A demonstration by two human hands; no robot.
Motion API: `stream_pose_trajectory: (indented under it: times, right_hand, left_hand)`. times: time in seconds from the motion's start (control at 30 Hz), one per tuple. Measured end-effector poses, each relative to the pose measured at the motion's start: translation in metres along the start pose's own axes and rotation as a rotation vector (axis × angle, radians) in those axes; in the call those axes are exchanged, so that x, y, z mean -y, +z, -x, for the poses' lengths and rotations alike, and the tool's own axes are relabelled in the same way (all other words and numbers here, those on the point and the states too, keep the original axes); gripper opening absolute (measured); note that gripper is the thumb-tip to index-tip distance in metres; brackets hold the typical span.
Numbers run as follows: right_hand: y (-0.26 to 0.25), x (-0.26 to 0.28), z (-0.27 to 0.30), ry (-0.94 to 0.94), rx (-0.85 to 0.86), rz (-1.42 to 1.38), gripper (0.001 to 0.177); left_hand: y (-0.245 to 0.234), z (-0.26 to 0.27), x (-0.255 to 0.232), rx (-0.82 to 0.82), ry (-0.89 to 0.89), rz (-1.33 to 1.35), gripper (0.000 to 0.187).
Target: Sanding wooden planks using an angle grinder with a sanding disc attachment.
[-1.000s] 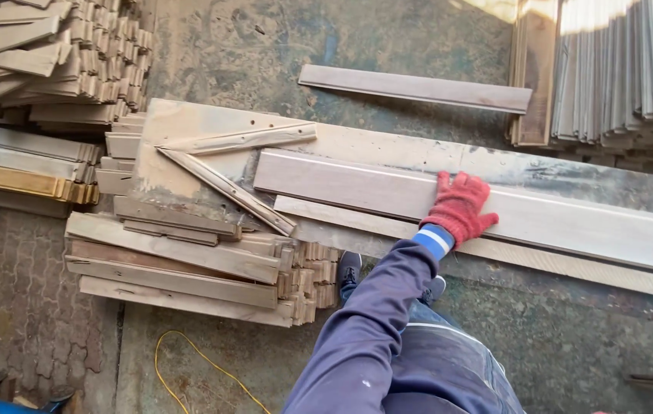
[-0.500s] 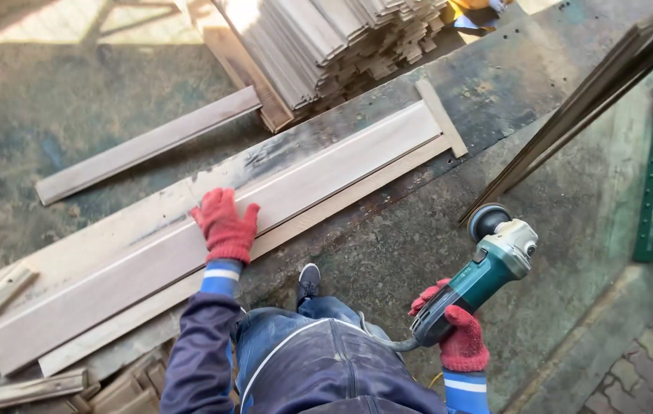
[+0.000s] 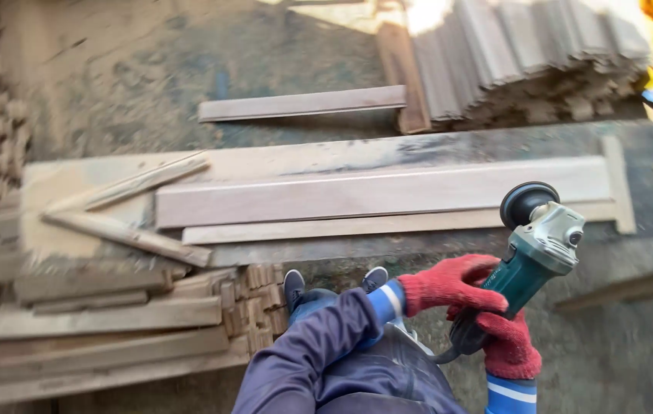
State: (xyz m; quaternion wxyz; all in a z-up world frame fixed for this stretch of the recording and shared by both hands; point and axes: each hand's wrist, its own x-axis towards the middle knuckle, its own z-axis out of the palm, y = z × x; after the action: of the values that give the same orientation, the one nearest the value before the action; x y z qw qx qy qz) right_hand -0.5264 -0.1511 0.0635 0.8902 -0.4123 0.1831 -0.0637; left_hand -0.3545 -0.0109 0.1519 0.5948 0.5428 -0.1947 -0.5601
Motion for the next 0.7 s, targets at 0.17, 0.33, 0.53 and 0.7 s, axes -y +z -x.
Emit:
stream_pose_trajectory:
  times: [0.17,0.33,0.53,0.7]
  right_hand:
    - [0.053,-0.045,-0.058,0.229,0.21,0.174,0.052]
    - [0.211,-0.089,-0.073,0.187,0.268,0.259,0.045]
    - [0.276,-0.152,-0.075,0.407,0.08,0.348,0.043]
    - [0.295,-0.165,-0.074,0.429,-0.009,0.344,0.039]
  left_hand:
    - [-0.054,0.064,-0.003,-0.255,0.113,0.077,0.067]
    - [-0.135,0.124,0.054,-0.51,0.243,0.715,0.032]
    - [-0.2,0.171,0.098,-0.639,0.21,0.819,0.032]
    - [-0.219,0.159,0.111,-0.658,0.138,0.897,0.031]
